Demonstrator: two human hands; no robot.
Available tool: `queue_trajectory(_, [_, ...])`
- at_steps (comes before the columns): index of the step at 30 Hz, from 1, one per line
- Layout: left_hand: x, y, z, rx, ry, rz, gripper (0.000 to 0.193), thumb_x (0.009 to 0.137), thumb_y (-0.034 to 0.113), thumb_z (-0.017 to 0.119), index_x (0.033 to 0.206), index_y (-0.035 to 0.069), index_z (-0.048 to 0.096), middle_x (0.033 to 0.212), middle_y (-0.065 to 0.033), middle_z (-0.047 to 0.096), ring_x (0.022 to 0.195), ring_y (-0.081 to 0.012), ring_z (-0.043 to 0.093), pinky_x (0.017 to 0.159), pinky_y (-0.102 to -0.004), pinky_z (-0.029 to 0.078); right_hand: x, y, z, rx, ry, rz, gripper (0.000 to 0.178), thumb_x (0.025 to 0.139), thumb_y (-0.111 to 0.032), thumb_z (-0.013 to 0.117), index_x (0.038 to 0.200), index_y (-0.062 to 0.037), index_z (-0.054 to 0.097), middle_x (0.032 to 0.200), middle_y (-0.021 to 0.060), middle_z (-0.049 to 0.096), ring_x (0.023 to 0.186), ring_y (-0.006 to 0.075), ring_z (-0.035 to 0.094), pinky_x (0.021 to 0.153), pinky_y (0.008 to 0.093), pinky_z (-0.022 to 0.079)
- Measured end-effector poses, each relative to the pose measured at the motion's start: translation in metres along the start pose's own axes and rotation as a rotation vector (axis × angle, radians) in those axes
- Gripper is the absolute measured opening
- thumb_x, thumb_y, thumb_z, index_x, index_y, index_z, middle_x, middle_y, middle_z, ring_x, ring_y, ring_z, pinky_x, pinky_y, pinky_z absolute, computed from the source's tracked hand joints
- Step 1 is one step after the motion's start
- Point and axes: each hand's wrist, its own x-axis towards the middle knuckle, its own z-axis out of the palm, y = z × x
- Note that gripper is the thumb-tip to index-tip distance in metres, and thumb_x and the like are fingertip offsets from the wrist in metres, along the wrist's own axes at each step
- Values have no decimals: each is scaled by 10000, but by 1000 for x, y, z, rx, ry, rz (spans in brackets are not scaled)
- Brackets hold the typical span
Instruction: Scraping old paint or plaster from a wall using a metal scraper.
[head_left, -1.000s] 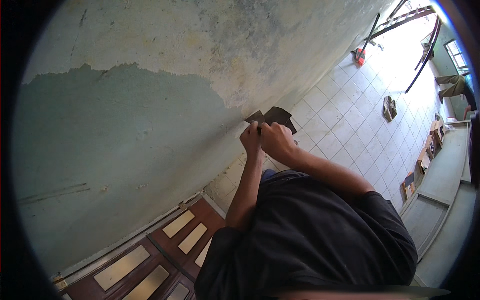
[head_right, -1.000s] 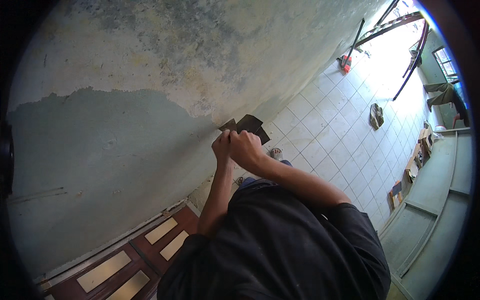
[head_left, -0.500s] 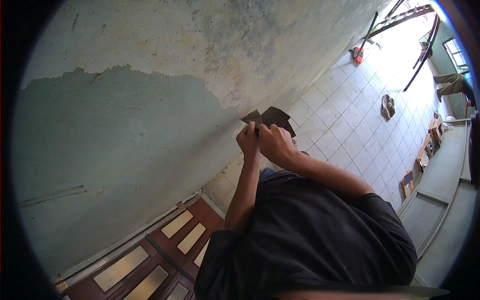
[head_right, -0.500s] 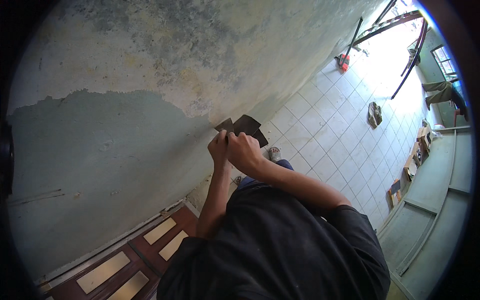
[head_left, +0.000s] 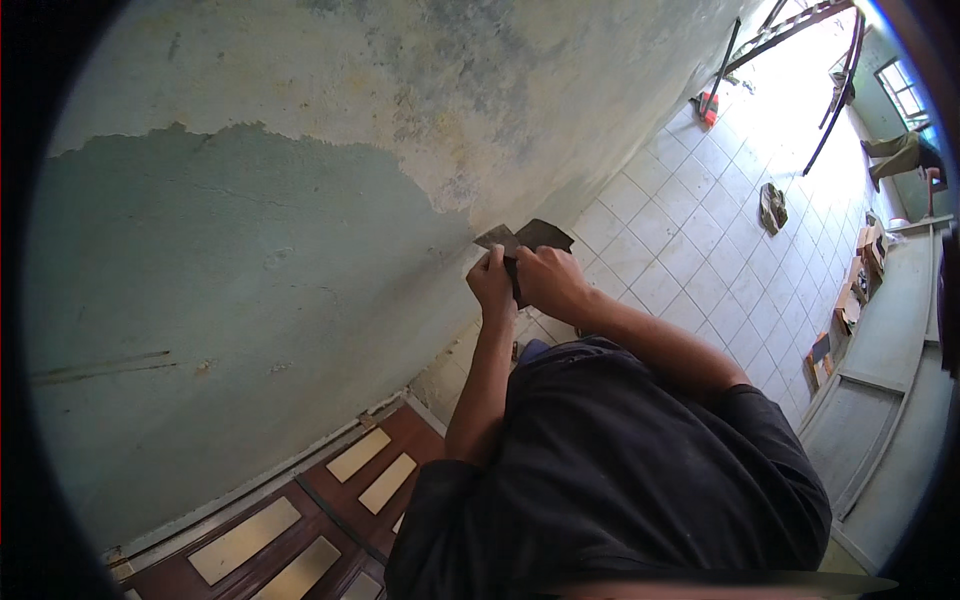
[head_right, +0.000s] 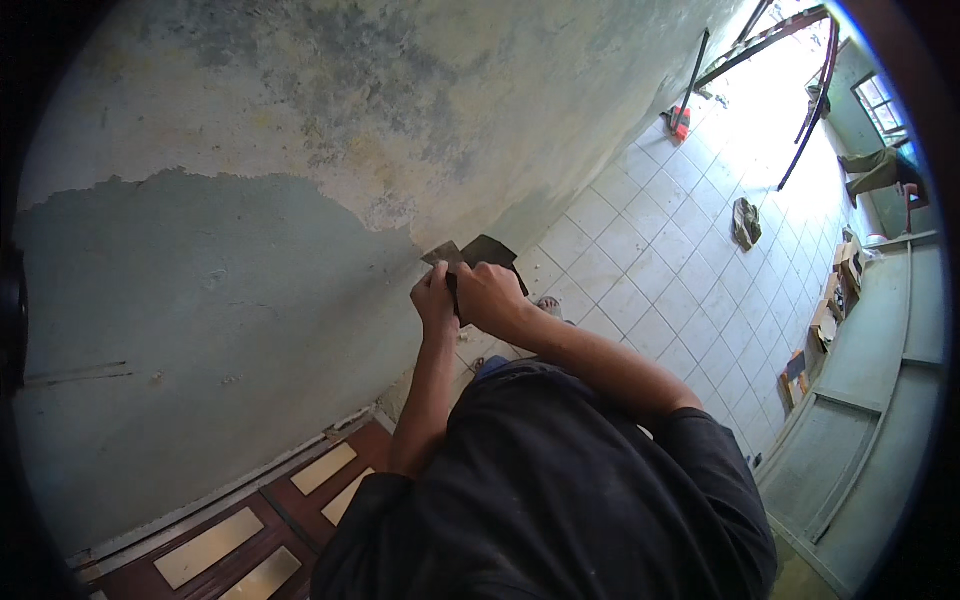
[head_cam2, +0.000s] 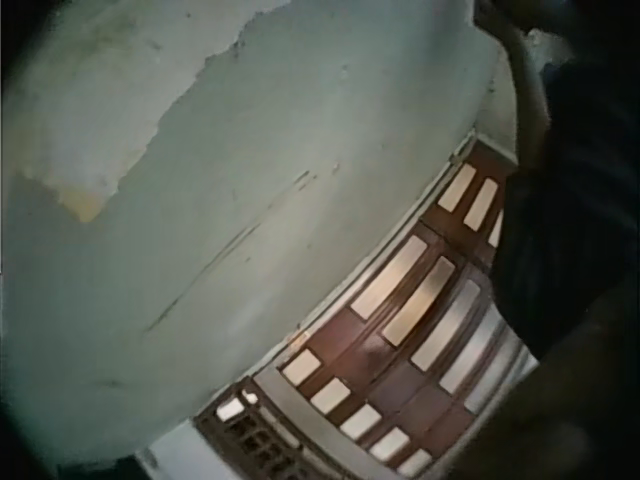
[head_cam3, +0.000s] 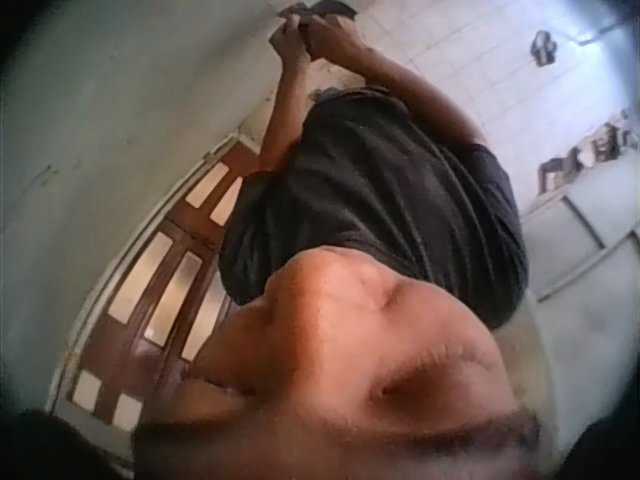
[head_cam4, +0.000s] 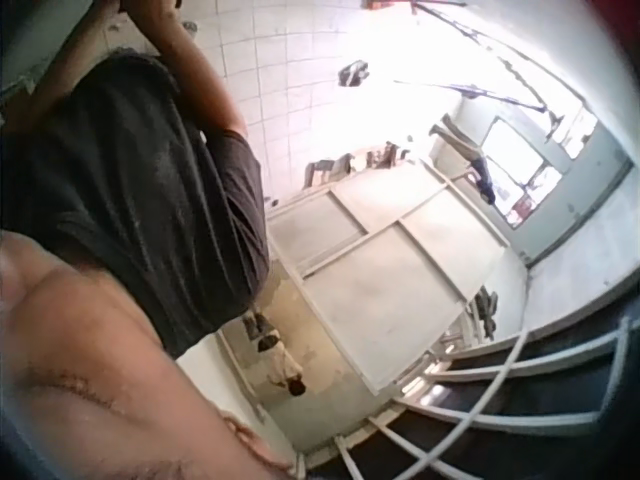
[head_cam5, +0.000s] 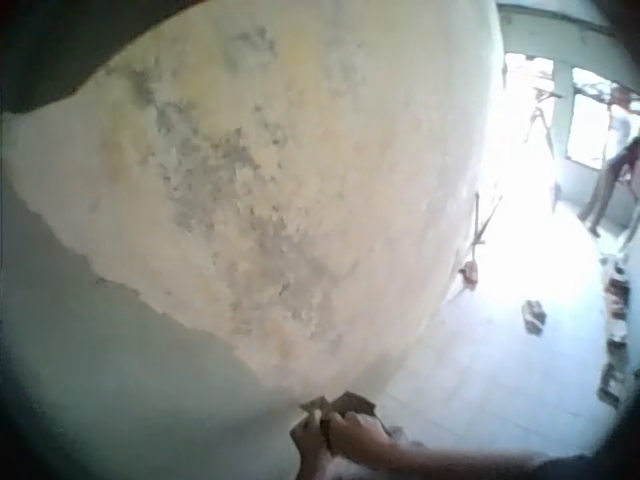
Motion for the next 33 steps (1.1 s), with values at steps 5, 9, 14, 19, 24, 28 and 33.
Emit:
queue_trajectory(5, [-37, 28, -2, 32, -127, 175, 426, 1004, 204, 630, 662, 23, 453, 650, 80, 404, 653, -50, 357, 556, -269, 306, -48, 14, -12, 250, 196, -57, 338, 943, -216, 617, 1173, 13, 521, 809, 232, 697, 829, 403, 718, 675, 502, 555])
queue_trajectory(9, [-76, 82, -2, 117, -225, 427, 351, 1023, 142, 638, 748, 5, 469, 703, 52, 431, 694, -55, 355, 583, -262, 320, -81, 4, -54, 519, 149, -66, 355, 994, -260, 602, 1203, -3, 472, 766, 193, 663, 713, 333, 706, 622, 454, 534])
queue_trajectory(14, [-79, 129, -13, 195, -219, 580, 267, 1030, 163, 637, 850, -24, 570, 838, -16, 543, 771, -96, 448, 671, -276, 398, -77, -24, -76, 1033, -60, 14, 309, 1040, -225, 596, 1219, -32, 436, 712, 86, 580, 574, 146, 558, 550, 354, 469])
queue_trajectory(19, [-76, 148, -21, 184, -150, 606, 248, 1038, 172, 619, 1181, -26, 658, 1085, -99, 627, 958, -155, 585, 858, -300, 479, -60, -31, -64, 1101, 34, -101, 314, 1045, -200, 585, 1252, -39, 412, 734, 61, 583, 579, 127, 529, 542, 321, 425])
queue_trajectory(24, [-75, 174, -29, 222, 4, 893, 568, 1023, 63, 594, 1534, 5, 354, 1300, -118, 596, 1087, -134, 587, 944, -284, 479, -44, -42, -66, 1029, 228, -240, 350, 1049, -163, 553, 1341, -41, 404, 745, 46, 595, 588, 110, 501, 549, 306, 414])
queue_trajectory(28, [-83, 186, -25, 9, -58, 750, 600, 1006, 47, 615, 1535, 21, 334, 1225, -118, 607, 1082, -129, 592, 941, -287, 492, -32, -43, -71, 1060, 239, -289, 476, 1048, -139, 541, 1485, -48, 377, 737, 34, 611, 564, 84, 501, 534, 279, 414])
queue_trajectory(33, [-82, 190, -13, -153, 9, 511, 484, 952, 38, 683, 1388, -16, 481, 1101, -104, 646, 949, -124, 652, 786, -246, 549, -26, -42, -63, 1145, 170, -286, 547, 1054, -149, 546, 1556, -42, 357, 722, 11, 608, 543, 51, 498, 517, 238, 401])
